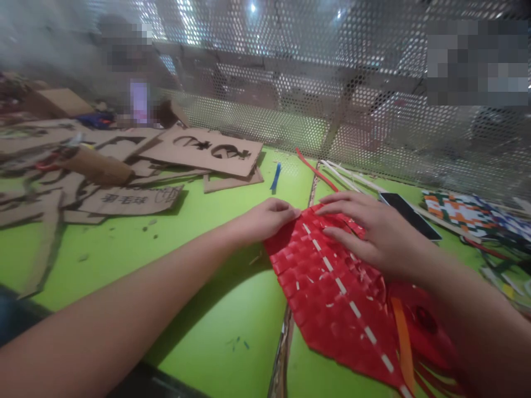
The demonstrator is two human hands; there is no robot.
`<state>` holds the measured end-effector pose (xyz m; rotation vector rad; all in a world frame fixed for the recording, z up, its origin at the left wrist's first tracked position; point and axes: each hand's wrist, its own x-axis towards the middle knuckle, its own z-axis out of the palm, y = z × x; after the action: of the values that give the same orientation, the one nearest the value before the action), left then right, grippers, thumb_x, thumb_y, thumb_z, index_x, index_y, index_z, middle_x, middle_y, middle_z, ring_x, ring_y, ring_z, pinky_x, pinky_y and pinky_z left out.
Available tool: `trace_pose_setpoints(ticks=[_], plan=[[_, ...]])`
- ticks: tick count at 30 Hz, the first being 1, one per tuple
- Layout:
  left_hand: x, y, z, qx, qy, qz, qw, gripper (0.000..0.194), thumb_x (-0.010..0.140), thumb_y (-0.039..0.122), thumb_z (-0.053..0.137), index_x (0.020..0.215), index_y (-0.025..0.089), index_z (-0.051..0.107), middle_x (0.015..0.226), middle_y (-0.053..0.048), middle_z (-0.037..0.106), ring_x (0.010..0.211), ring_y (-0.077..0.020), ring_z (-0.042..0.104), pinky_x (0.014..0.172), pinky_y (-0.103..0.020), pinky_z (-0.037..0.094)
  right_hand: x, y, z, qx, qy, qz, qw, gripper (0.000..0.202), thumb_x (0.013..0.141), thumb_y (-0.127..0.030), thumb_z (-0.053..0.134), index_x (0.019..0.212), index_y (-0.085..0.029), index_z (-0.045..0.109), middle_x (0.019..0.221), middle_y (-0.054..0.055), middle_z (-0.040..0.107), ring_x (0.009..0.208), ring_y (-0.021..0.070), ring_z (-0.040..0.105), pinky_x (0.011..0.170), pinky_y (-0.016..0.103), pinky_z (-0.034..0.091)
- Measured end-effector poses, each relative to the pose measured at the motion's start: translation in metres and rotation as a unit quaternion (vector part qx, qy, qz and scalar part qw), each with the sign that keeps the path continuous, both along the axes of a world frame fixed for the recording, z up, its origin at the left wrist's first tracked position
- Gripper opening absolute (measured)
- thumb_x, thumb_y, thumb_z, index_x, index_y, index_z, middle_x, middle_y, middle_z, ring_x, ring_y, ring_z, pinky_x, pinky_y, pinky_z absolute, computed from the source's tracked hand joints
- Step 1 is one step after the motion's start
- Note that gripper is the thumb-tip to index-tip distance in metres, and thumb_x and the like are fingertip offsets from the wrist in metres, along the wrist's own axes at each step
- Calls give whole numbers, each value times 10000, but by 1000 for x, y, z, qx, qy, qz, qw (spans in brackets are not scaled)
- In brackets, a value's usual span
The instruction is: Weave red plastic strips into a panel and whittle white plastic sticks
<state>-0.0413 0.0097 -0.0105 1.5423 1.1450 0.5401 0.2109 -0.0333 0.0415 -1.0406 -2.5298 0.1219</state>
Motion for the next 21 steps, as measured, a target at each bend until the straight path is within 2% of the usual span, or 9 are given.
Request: trace_pose_setpoints(ticks=[2,4,7,9,10,11,15,18,21], plan=[[-2,4,0,24,19,13,999,431,986,592,580,917,186,706,877,-103,774,713,-215,704,655,-333,516,4,-15,13,19,-13,-17,1000,200,1046,-342,605,1179,-245,719,1213,99,752,1089,272,725,936,433,576],[-2,5,1,58,46,29,997,438,993,592,568,858,191,679,862,-99,757,728,-224,692,657,-335,491,11,-38,23,-10,-31,-30,999,167,1060,-367,571,1018,-260,693,989,60,755,836,227,718,723,363,567],[0,5,4,106,82,44,990,472,976,633,581,829,193,669,873,-99,751,767,-242,675,662,-338,453,27,-82,18,-104,-73,-40,991,284,1069,-414,569,823,-280,616,696,0,672,504,162,587,453,313,425],[2,5,5,124,97,41,987,515,959,675,587,802,192,674,839,-92,744,743,-240,655,650,-339,428,38,-110,3,-128,-108,-78,983,219,1019,-425,666,846,-297,629,702,-13,693,484,161,616,436,309,432],[3,5,5,130,102,37,986,531,949,690,593,777,193,672,810,-87,736,721,-236,643,640,-338,414,43,-122,-7,-138,-114,-57,982,197,972,-431,725,850,-303,638,671,-24,694,432,157,603,382,310,391],[3,5,4,134,106,34,985,542,941,697,600,750,194,666,780,-80,725,700,-230,629,632,-337,401,47,-133,-18,-130,-118,-69,982,186,947,-424,747,844,-305,647,660,-22,710,430,173,630,372,317,394],[2,7,0,146,117,29,982,553,944,695,594,712,198,662,725,-61,696,665,-216,598,621,-331,377,59,-160,-52,-67,-115,-101,986,146,1009,-308,578,916,-303,690,707,-7,785,470,213,717,387,328,474],[0,9,-1,151,120,32,981,544,948,685,595,718,198,674,715,-56,694,663,-215,594,625,-328,377,66,-168,-64,-28,-111,-112,987,187,1015,-329,550,937,-306,718,678,12,786,434,232,691,382,335,473],[0,10,-1,153,120,32,980,544,954,672,588,689,202,660,687,-50,681,645,-210,583,617,-326,370,69,-170,-64,-50,-114,-118,985,231,1024,-359,559,856,-308,710,641,11,767,453,232,695,412,319,499]])
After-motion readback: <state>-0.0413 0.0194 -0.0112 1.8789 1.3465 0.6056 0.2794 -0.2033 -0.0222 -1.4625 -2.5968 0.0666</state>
